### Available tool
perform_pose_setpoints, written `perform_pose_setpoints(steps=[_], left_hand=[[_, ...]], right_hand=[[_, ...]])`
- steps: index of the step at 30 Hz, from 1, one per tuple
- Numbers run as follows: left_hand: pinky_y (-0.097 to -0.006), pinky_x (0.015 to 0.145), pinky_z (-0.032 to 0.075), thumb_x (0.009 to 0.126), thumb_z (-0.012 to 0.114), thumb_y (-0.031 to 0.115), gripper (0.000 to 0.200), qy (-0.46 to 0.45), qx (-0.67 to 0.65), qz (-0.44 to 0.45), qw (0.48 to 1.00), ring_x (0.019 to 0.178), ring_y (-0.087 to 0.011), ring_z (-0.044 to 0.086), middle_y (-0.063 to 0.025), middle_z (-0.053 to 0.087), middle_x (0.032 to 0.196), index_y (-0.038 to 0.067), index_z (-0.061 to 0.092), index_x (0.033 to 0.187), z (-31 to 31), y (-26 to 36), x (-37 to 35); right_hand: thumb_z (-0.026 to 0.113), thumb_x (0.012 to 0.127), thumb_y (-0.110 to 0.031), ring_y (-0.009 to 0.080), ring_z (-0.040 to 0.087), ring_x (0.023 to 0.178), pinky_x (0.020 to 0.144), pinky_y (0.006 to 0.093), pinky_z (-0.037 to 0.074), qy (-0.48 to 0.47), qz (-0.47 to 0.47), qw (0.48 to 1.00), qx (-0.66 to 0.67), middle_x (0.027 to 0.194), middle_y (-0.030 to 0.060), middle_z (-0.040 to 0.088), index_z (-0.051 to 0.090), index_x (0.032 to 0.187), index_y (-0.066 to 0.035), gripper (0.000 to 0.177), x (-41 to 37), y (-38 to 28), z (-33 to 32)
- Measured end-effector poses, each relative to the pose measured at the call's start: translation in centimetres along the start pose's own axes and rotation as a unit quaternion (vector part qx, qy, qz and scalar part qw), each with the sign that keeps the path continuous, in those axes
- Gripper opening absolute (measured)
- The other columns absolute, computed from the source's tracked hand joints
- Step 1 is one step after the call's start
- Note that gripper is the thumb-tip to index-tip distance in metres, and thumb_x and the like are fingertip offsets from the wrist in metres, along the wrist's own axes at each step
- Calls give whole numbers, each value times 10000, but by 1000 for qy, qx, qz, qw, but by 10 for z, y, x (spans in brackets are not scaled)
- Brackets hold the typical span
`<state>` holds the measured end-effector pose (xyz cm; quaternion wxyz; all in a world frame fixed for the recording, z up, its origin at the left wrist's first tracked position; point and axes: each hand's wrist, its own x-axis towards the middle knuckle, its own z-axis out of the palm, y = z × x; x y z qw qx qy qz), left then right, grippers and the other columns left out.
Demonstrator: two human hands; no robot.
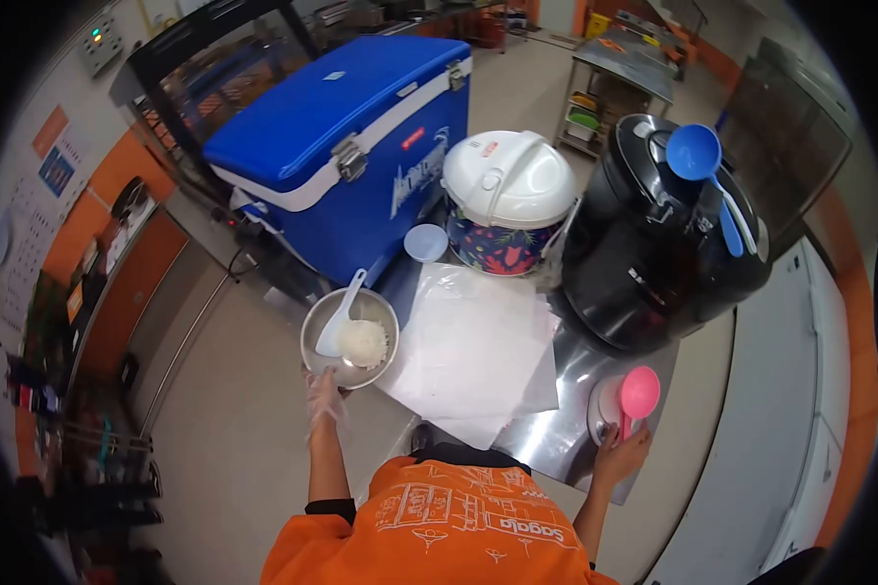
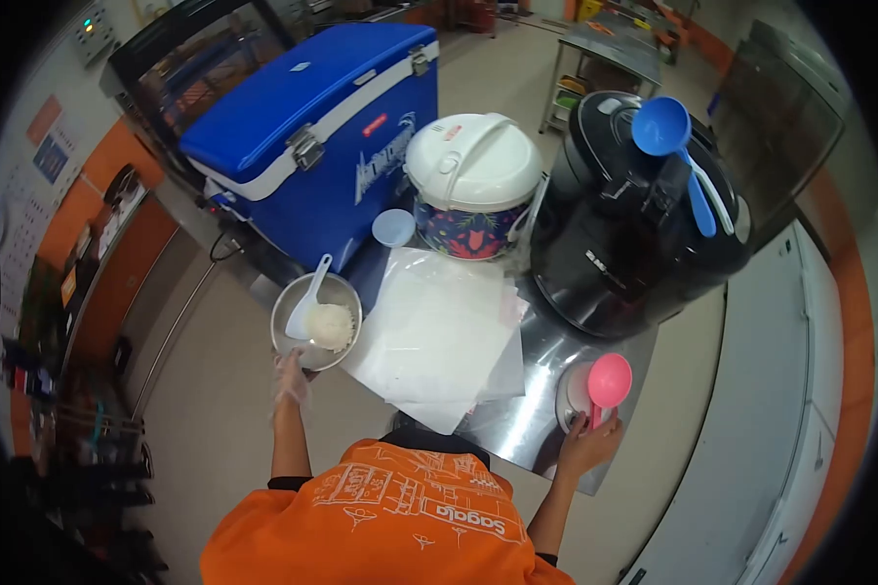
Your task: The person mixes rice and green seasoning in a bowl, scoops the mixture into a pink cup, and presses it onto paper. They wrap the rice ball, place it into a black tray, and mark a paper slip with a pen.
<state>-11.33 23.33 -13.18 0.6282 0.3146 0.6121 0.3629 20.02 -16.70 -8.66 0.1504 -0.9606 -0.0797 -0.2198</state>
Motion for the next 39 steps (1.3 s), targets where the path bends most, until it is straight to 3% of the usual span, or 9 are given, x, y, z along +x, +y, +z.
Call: perform_pose_setpoints(steps=[6,12,16,18,23,25,28,31,39], left_hand=[[-395,697,633,793,536,-15,624,-142,-178,-155,961,867,-298,636,-206,515,1140,19,247,1345,-31,-21,22],[-389,690,636,766,529,-45,405,-75,-135,-81,985,834,-297,647,-178,571,976,-89,424,1154,-41,1,-61],[-400,636,630,735,560,-34,617,-111,-119,-80,983,879,-295,651,-194,531,1126,-44,315,1300,-78,5,-108],[-388,619,624,734,576,-21,635,-83,-112,-70,988,909,-282,644,-179,529,1144,-30,327,1318,-95,24,-145],[-344,728,600,776,555,18,757,-41,-212,-64,974,981,-258,606,-156,473,1249,71,243,1463,-160,33,-166],[-344,736,599,778,551,20,804,15,-287,-72,955,999,-257,599,-164,436,1292,120,192,1490,-195,41,-160],[-383,786,604,791,519,-9,893,83,-350,-34,932,1059,-291,580,-185,389,1330,192,26,1508,-258,36,-132],[-450,812,601,798,491,-48,1004,133,-419,4,898,1101,-338,563,-199,344,1355,286,-179,1467,-325,31,-103],[-441,812,595,828,440,-27,968,174,-381,156,895,1176,-346,505,-204,242,1447,327,-212,1450,-452,107,-51]], right_hand=[[592,881,-223,369,419,1132,940,487,347,32,66,997,-31,1304,175,389,445,1315,-58,487,-1,-41,-32],[573,871,-135,342,432,1122,926,445,365,6,-147,956,252,1201,159,486,524,1217,-4,373,8,-121,-32],[611,843,-82,295,475,1146,954,432,351,-271,-450,751,400,1222,93,526,643,1070,-105,230,-11,-258,-49],[686,787,-132,271,489,1179,995,470,302,-220,-643,626,383,1209,101,547,669,1010,-126,224,-51,-350,-65],[702,762,-182,215,483,1212,999,476,304,-143,-810,505,261,1201,77,558,679,927,-134,173,-140,-451,-67],[675,795,-206,230,583,1086,894,462,424,-97,-836,457,289,1070,80,608,672,946,-146,163,-178,-494,-85],[634,844,-229,280,664,846,671,434,506,-296,-807,501,96,881,105,623,663,1029,-165,198,-237,-543,-141],[602,881,-246,310,651,648,518,428,492,-324,-816,399,264,761,128,599,641,1139,-202,265,-295,-581,-139],[576,855,-127,336,660,646,561,442,538,-370,-828,335,255,849,148,627,635,1182,-139,333,-508,-650,-150]])
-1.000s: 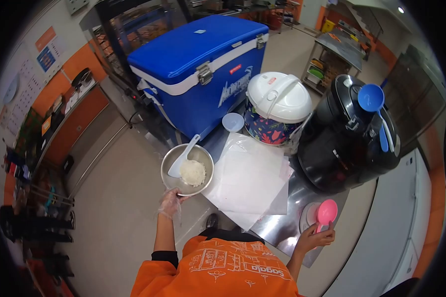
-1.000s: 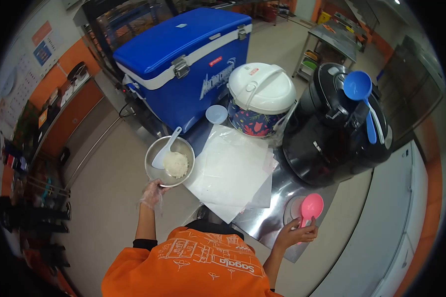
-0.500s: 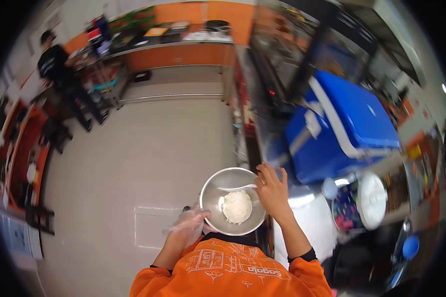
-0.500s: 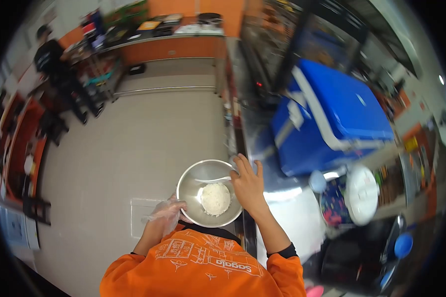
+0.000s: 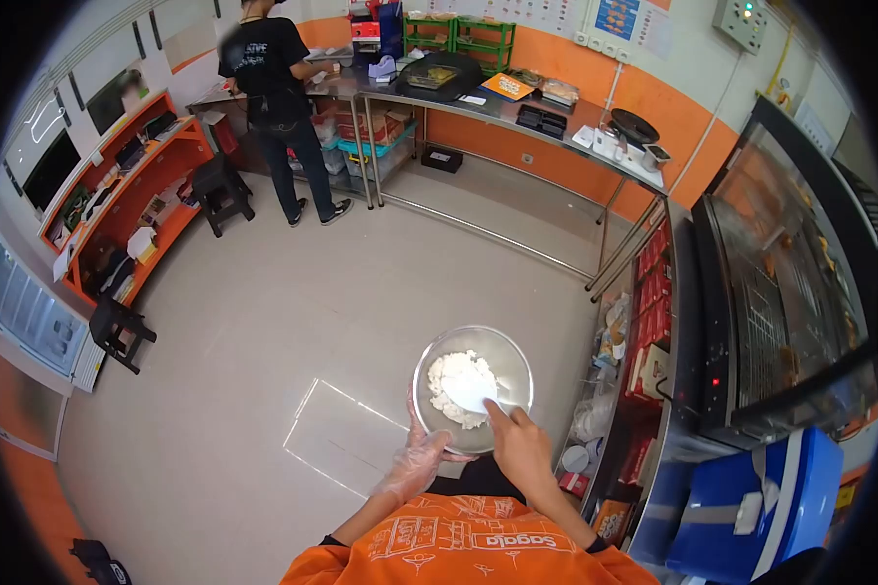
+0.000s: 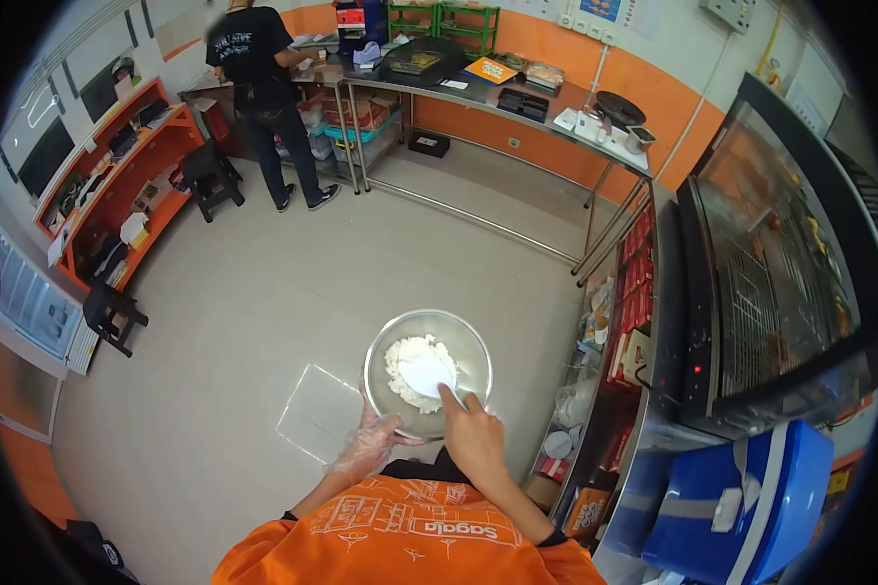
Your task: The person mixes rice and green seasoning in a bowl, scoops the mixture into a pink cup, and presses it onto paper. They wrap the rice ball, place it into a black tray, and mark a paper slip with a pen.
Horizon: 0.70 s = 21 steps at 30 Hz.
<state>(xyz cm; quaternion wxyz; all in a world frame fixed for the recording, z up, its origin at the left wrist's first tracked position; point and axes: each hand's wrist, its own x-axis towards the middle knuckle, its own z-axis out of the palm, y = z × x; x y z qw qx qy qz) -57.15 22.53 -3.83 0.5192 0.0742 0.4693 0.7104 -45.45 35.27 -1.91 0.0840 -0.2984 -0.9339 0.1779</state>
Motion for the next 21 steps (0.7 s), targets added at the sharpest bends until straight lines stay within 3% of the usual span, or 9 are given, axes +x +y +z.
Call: perform_pose_setpoints(steps=[3,4,7,8,10,12,16,19,21], left_hand=[[-441,779,605,814,430,-40,960,61,-7,34,998,1169,-359,505,-199,258,1439,330,-172,1463,-14,13,82],[-563,791,575,788,405,-84,990,83,-26,27,996,1205,-413,463,-202,238,1438,345,-194,1450,-16,21,109],[-554,786,580,789,420,-75,1010,37,-4,78,996,1205,-418,461,-214,229,1451,346,-225,1441,-18,58,197],[-556,780,580,789,422,-74,1013,59,0,62,996,1196,-418,469,-218,229,1452,345,-230,1440,-14,69,224],[-561,770,582,788,427,-72,1019,100,8,37,994,1180,-417,485,-225,229,1454,341,-241,1437,2,104,279],[-560,758,585,788,428,-76,1024,114,-14,62,991,1155,-415,505,-235,239,1445,342,-247,1435,-4,134,330],[-556,724,594,790,435,-84,1036,119,14,130,984,1098,-412,544,-254,261,1426,348,-252,1433,-11,185,418],[-437,798,592,842,447,16,933,148,-20,141,979,1116,-356,543,-247,300,1422,218,-218,1465,-16,221,465],[-454,800,594,840,447,2,924,161,-59,131,976,1116,-378,544,-254,307,1410,215,-197,1468,-39,246,510]], right_hand=[[590,885,-162,340,635,648,581,446,516,11,-19,998,58,787,148,619,656,1151,-166,274,87,19,5],[580,890,-162,342,640,667,585,448,517,-11,-10,998,63,802,152,625,656,1146,-167,268,106,26,-8],[578,889,-167,347,639,681,589,442,516,-26,0,1000,18,797,152,624,657,1147,-164,270,182,45,-8],[590,878,-173,348,642,695,604,440,519,-23,24,999,5,801,150,632,667,1128,-157,261,214,45,-4],[580,873,-165,351,656,709,628,454,532,-25,-20,999,42,815,158,641,659,1132,-144,271,285,68,-6],[564,875,-159,359,663,752,664,467,537,-46,-34,994,89,834,174,651,660,1116,-125,262,345,80,-28],[559,885,-178,377,654,781,682,465,529,-69,-65,994,53,834,202,648,671,1084,-113,238,454,81,-25],[581,877,-190,364,654,762,684,447,520,-94,-89,989,75,791,186,652,689,1081,-128,239,542,86,-23],[592,881,-201,370,636,726,687,437,511,-84,-124,984,97,790,181,653,682,1113,-134,257,604,97,-30]])
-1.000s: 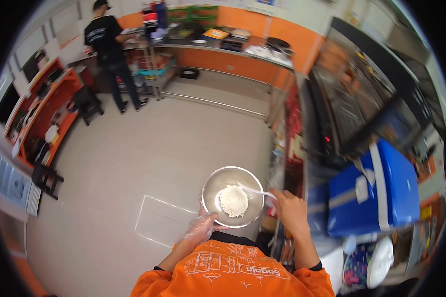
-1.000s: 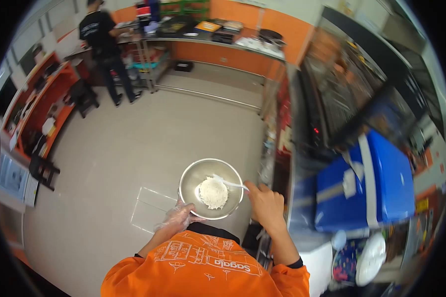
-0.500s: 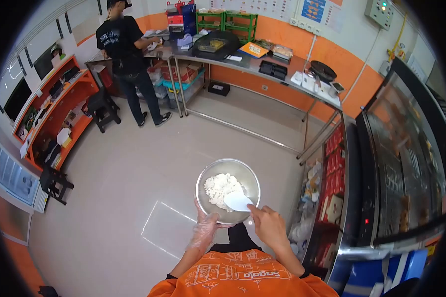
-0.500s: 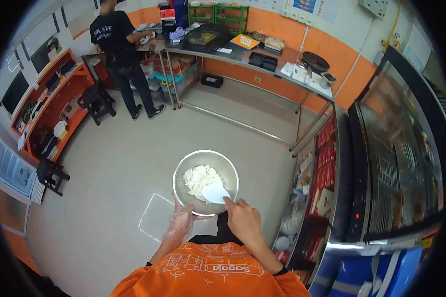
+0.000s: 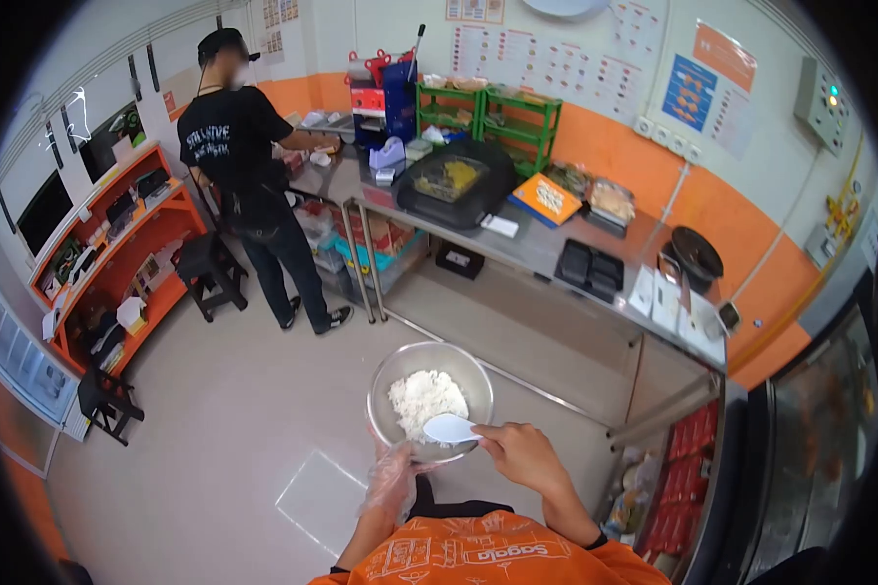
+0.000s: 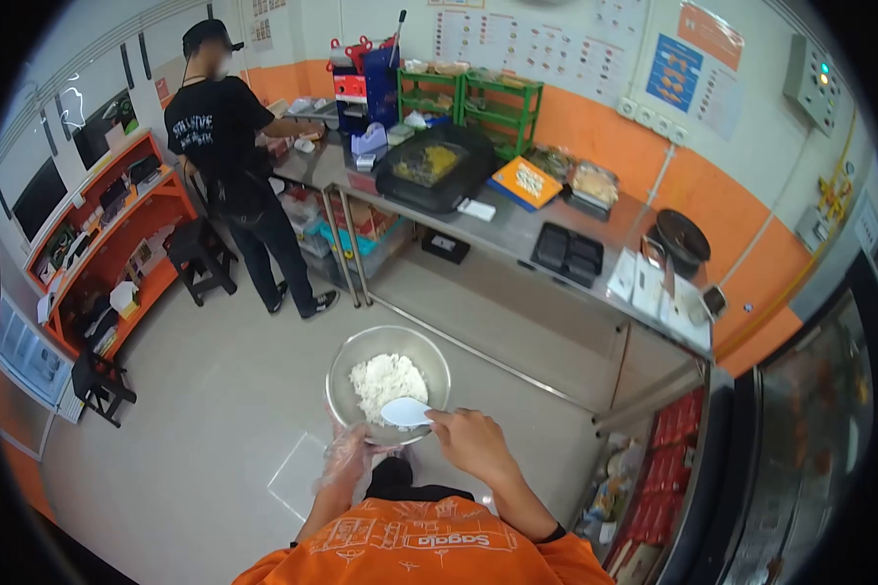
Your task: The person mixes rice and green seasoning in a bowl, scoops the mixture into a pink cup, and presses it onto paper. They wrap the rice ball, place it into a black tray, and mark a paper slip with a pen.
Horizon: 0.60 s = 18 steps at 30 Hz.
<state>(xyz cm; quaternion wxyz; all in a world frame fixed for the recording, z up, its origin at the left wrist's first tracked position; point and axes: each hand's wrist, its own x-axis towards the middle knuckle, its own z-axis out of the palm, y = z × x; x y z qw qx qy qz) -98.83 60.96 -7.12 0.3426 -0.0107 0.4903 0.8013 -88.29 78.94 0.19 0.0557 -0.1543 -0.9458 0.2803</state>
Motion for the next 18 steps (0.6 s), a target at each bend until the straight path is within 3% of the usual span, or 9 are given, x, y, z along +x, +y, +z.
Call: perform_pose_setpoints(steps=[2,5,8,9,12,13,15,18], left_hand=[[-479,798,594,835,451,-5,913,12,-37,-24,999,1105,-398,550,-254,314,1401,211,-165,1474,-2,18,58],[-554,759,593,787,462,-42,846,6,-72,-46,996,1059,-451,568,-270,375,1343,175,10,1469,-10,36,148],[-556,772,593,793,473,-32,808,-17,-85,-86,993,1060,-464,561,-284,396,1308,132,37,1453,-10,59,238],[-547,784,594,805,479,-20,797,-27,-85,-102,991,1065,-466,556,-289,398,1297,115,27,1447,-10,62,264],[-571,804,580,796,491,-19,779,-42,-189,-172,966,1067,-470,553,-287,434,1259,84,58,1435,-21,75,352],[-540,794,590,794,491,-8,690,-16,-163,-143,976,1055,-454,566,-289,459,1238,9,138,1386,-15,87,372],[-479,774,609,790,490,16,557,36,-107,-86,990,1029,-422,594,-292,509,1194,-141,297,1289,1,117,408],[-442,719,628,794,482,23,581,77,-110,-48,990,1028,-422,600,-307,482,1223,-127,270,1313,7,161,467]], right_hand=[[611,877,-207,374,622,698,685,435,504,21,0,999,30,805,174,653,672,1143,-142,280,51,5,-23],[642,866,-219,362,611,725,698,427,491,89,-35,994,48,840,164,651,610,1244,-161,384,150,24,-3],[657,859,-225,332,604,839,758,401,477,104,-102,987,64,879,147,645,519,1343,-153,508,240,41,14],[655,863,-234,313,578,924,825,374,456,83,-107,990,43,986,144,628,473,1376,-120,556,266,42,5],[666,856,-226,301,570,943,865,359,436,241,-95,965,-42,1083,146,587,486,1350,-91,542,331,49,-20],[673,846,-198,305,571,947,841,350,443,279,-90,956,-10,1131,154,555,573,1219,-54,412,352,62,-23],[672,844,-179,293,578,926,816,339,452,301,-55,949,74,1075,147,573,632,1074,-38,272,389,99,-19],[660,860,-190,285,587,880,758,348,463,297,5,946,129,991,127,590,664,859,-17,173,434,155,-11]])
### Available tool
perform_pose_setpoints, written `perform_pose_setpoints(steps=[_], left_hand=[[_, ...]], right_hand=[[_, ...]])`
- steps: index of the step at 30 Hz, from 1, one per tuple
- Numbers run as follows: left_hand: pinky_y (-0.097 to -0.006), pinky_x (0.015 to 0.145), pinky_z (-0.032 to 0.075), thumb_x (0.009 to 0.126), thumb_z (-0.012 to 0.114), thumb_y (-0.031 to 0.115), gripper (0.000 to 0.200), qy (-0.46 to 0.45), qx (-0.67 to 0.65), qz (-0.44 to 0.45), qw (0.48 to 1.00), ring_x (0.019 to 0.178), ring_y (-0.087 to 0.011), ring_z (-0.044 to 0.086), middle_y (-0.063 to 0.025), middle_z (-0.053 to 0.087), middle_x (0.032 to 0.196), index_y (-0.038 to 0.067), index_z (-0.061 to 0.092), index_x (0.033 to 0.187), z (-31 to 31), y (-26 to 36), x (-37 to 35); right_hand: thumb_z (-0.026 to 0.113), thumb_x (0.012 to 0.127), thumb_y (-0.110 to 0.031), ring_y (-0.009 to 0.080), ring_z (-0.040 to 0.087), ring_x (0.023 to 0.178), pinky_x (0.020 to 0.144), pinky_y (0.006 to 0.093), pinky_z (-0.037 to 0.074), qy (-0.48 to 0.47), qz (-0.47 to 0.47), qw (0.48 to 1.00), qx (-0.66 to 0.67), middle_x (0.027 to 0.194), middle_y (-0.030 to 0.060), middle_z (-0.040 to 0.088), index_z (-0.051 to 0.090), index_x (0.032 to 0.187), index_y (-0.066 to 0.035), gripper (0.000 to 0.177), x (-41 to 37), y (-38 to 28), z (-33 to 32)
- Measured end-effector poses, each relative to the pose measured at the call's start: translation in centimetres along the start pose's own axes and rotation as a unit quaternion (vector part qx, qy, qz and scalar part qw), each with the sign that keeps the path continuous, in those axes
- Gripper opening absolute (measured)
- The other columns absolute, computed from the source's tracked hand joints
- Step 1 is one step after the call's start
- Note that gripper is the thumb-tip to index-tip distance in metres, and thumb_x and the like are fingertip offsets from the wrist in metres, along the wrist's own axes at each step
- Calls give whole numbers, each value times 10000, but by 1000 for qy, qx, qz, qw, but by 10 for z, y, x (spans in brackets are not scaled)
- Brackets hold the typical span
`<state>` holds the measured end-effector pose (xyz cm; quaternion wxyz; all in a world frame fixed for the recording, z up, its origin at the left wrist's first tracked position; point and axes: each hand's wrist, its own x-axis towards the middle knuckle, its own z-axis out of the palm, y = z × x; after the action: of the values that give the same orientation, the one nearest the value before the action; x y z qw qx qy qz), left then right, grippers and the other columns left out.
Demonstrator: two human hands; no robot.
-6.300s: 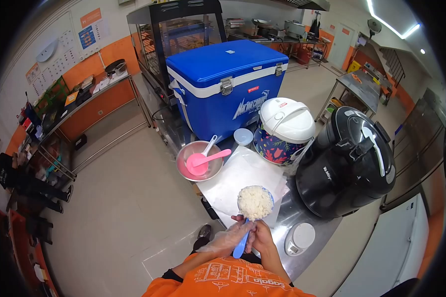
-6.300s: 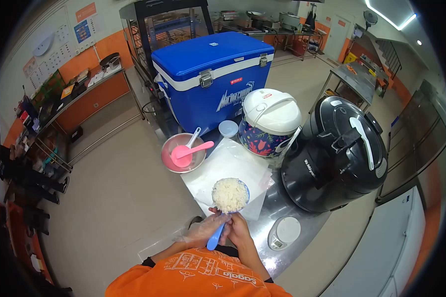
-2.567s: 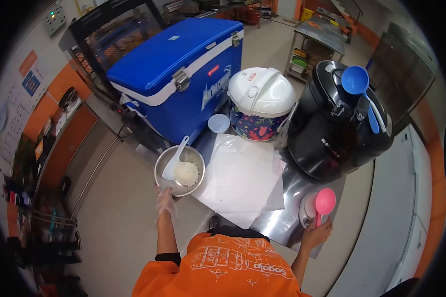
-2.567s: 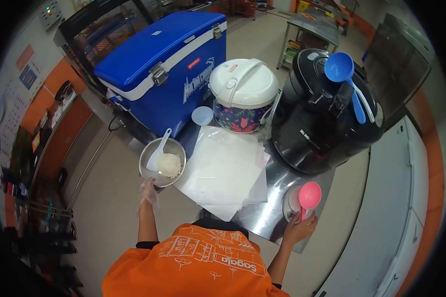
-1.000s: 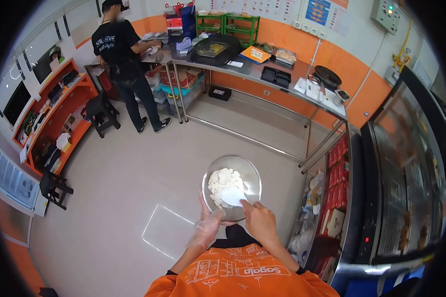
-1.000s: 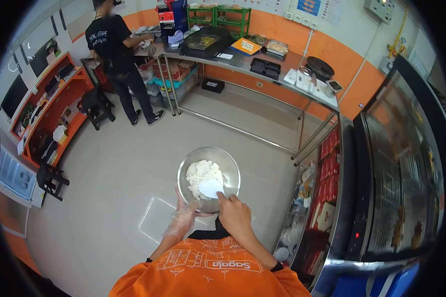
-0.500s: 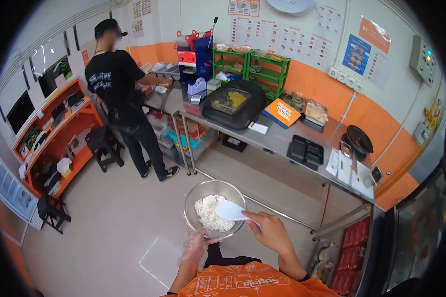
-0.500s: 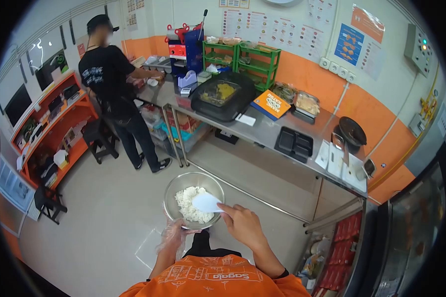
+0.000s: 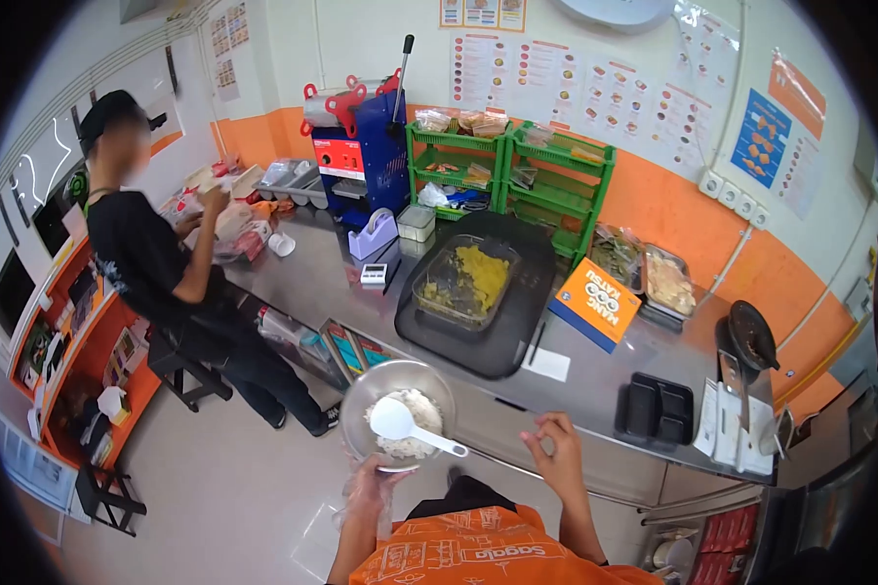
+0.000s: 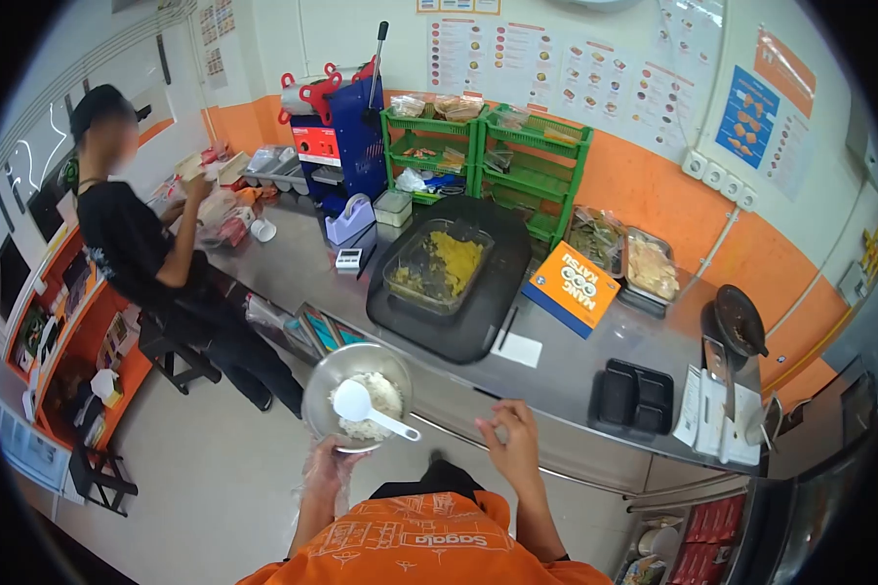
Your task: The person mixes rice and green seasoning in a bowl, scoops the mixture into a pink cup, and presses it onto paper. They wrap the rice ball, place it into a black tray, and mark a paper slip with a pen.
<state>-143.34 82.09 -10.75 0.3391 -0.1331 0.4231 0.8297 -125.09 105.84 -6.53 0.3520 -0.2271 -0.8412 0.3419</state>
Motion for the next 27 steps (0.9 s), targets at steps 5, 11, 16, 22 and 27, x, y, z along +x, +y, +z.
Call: perform_pose_setpoints(steps=[5,11,16,22,27], left_hand=[[-396,681,635,774,494,22,885,12,58,146,988,1029,-395,609,-272,406,1299,269,-14,1455,2,49,116],[-415,606,632,748,472,-59,881,151,43,170,973,944,-397,620,-224,354,1341,309,55,1431,12,108,203],[-401,572,626,734,509,-25,742,204,72,159,963,927,-388,614,-222,414,1242,210,155,1344,22,156,260],[-372,578,628,810,516,16,604,142,135,155,968,851,-318,653,-209,509,1136,177,176,1282,8,208,316],[-372,576,615,869,585,132,637,107,143,122,976,833,-306,656,-193,517,1209,209,167,1344,-7,240,359]], right_hand=[[621,888,-156,292,599,826,747,362,470,-11,82,996,33,907,136,598,662,788,-14,179,120,59,54],[611,867,-131,344,567,953,835,409,455,-78,-142,987,-21,963,156,601,618,1015,-41,174,348,65,159],[697,802,-226,355,517,1156,946,440,439,-300,-51,944,-125,1210,165,541,510,1174,-56,450,508,119,298],[779,699,-397,376,247,1396,1081,547,297,-326,30,901,-284,1512,190,244,273,1450,-132,944,579,165,385],[820,560,-538,495,174,1383,1071,605,261,-401,38,840,-363,1497,314,163,239,1470,-143,1149,598,156,408]])
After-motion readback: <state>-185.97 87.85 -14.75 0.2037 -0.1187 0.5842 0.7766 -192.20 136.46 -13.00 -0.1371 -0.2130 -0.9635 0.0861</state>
